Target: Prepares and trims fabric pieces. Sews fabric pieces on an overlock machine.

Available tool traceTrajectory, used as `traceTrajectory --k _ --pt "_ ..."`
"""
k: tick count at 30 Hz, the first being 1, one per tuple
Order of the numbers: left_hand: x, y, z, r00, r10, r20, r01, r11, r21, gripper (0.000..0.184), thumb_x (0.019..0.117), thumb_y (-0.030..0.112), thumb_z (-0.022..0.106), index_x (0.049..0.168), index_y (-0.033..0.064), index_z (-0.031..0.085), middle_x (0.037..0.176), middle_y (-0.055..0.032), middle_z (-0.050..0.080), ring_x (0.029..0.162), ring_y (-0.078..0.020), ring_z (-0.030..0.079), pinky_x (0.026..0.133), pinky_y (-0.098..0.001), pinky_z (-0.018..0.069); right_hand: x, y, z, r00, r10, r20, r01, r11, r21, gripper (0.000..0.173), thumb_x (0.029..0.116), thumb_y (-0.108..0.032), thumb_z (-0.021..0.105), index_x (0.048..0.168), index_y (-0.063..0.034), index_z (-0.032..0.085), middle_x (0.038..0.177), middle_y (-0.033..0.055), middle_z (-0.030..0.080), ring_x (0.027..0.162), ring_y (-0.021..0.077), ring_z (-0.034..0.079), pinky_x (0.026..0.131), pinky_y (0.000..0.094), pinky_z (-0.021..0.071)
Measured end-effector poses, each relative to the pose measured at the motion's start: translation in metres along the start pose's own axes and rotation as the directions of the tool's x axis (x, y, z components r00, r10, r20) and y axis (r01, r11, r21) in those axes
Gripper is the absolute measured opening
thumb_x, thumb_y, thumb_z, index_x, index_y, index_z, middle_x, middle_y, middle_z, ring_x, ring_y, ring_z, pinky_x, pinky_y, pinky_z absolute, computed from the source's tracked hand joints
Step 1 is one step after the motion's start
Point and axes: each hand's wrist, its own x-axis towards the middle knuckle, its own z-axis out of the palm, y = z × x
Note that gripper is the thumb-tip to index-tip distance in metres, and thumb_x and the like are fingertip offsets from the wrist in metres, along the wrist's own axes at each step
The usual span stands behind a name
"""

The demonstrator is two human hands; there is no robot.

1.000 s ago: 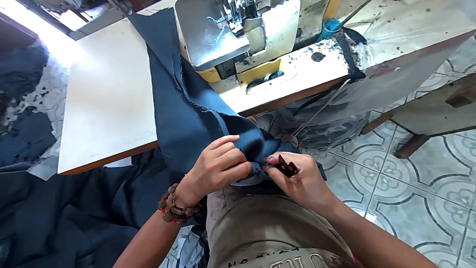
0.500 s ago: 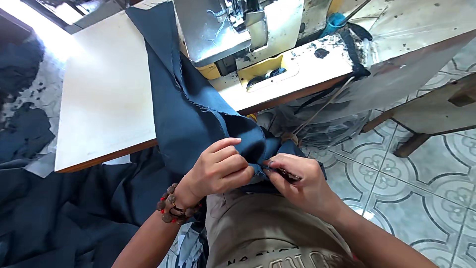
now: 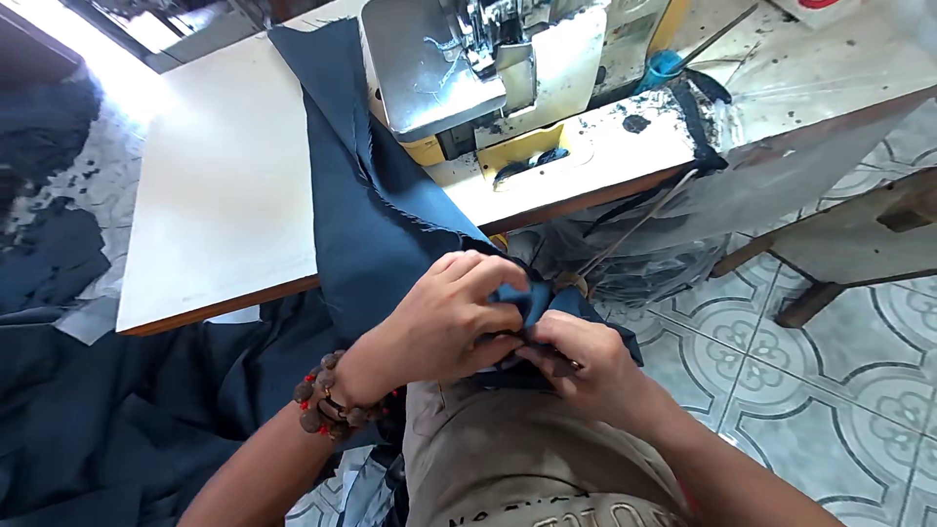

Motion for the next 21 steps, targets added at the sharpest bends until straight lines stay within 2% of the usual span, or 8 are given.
traceTrajectory --k 2,4,7,11,15,18,19,21 --pt "0.012 -0.017 -0.013 0.989 0.065 0.133 -0.058 0.997 -0.050 0.017 0.0879 0.030 0.070 0.080 0.0157 0.073 0.128 -0.0079 0.068 0.129 -0.0268 0.058 0.114 -0.0588 0.0380 0.003 0.001 -0.014 0.993 -0.037 0.111 0.018 0.986 0.169 0.014 0.1005 -0.011 0.060 0.096 0.0011 0.066 0.083 0.0082 0.063 0.078 0.0061 0.060 0.073 0.0142 0.0491" --pt "0.021 -0.042 -0.022 0.969 0.100 0.225 -0.100 0.995 -0.011 0.015 0.0811 0.027 0.073 0.079 0.0124 0.072 0.124 -0.0076 0.070 0.126 -0.0295 0.062 0.113 -0.0725 0.0305 0.007 -0.001 -0.034 0.984 -0.080 0.156 0.025 0.945 0.325 0.016 0.1033 -0.014 0.059 0.097 0.0001 0.063 0.083 0.0065 0.060 0.081 0.0034 0.058 0.075 0.0136 0.0481" --pt "0.022 -0.084 -0.032 0.959 0.047 0.279 -0.087 0.987 0.133 0.011 0.0779 0.017 0.077 0.082 0.0077 0.071 0.112 -0.0090 0.072 0.113 -0.0314 0.068 0.114 -0.0743 0.0263 0.007 -0.008 -0.072 0.990 -0.077 0.115 0.017 0.892 0.452 0.014 0.1049 -0.025 0.059 0.101 -0.0117 0.061 0.087 -0.0046 0.059 0.084 -0.0039 0.057 0.075 0.0112 0.0470" --pt "-0.016 -0.104 -0.056 0.972 -0.114 0.205 0.051 0.956 0.288 0.012 0.0791 0.010 0.077 0.090 0.0044 0.076 0.105 -0.0145 0.072 0.102 -0.0372 0.070 0.110 -0.0740 0.0334 -0.011 -0.004 -0.128 0.995 0.041 -0.095 0.013 0.864 0.503 0.014 0.1002 -0.033 0.065 0.112 -0.0308 0.073 0.099 -0.0193 0.071 0.091 -0.0074 0.064 0.081 0.0114 0.0507" --pt "-0.088 -0.102 -0.086 0.951 -0.291 0.107 0.248 0.920 0.303 0.019 0.0880 0.021 0.065 0.086 0.0057 0.075 0.096 -0.0109 0.072 0.097 -0.0323 0.071 0.105 -0.0756 0.0365 -0.026 0.017 -0.161 0.954 0.151 -0.259 -0.041 0.921 0.387 0.008 0.0954 -0.040 0.070 0.100 -0.0363 0.075 0.091 -0.0217 0.071 0.086 -0.0074 0.065 0.079 0.0116 0.0519" --pt "-0.126 -0.062 -0.129 0.918 -0.395 -0.037 0.396 0.917 0.040 0.028 0.0979 0.032 0.057 0.091 0.0121 0.074 0.094 0.0042 0.072 0.100 -0.0071 0.068 0.107 -0.0451 0.0506 -0.018 0.039 -0.162 0.918 0.272 -0.290 -0.180 0.934 0.307 0.004 0.0928 -0.038 0.074 0.096 -0.0383 0.073 0.092 -0.0226 0.070 0.084 -0.0080 0.065 0.076 0.0119 0.0539" --pt "-0.134 -0.045 -0.147 0.899 -0.434 -0.056 0.431 0.901 -0.052 0.031 0.1018 0.038 0.055 0.102 0.0158 0.076 0.100 0.0097 0.073 0.101 0.0023 0.066 0.100 -0.0291 0.0543 -0.014 0.047 -0.158 0.905 0.314 -0.287 -0.231 0.930 0.287 0.006 0.0923 -0.033 0.073 0.095 -0.0380 0.072 0.092 -0.0227 0.070 0.083 -0.0083 0.064 0.075 0.0116 0.0545" --pt "-0.141 -0.015 -0.176 0.870 -0.482 -0.108 0.465 0.873 -0.148 0.026 0.1017 0.048 0.057 0.095 0.0260 0.070 0.089 0.0201 0.066 0.086 0.0127 0.060 0.077 -0.0108 0.0514 -0.006 0.064 -0.145 0.899 0.373 -0.229 -0.313 0.914 0.258 0.008 0.0934 -0.026 0.071 0.094 -0.0331 0.067 0.092 -0.0209 0.066 0.082 -0.0084 0.062 0.072 0.0115 0.0530"
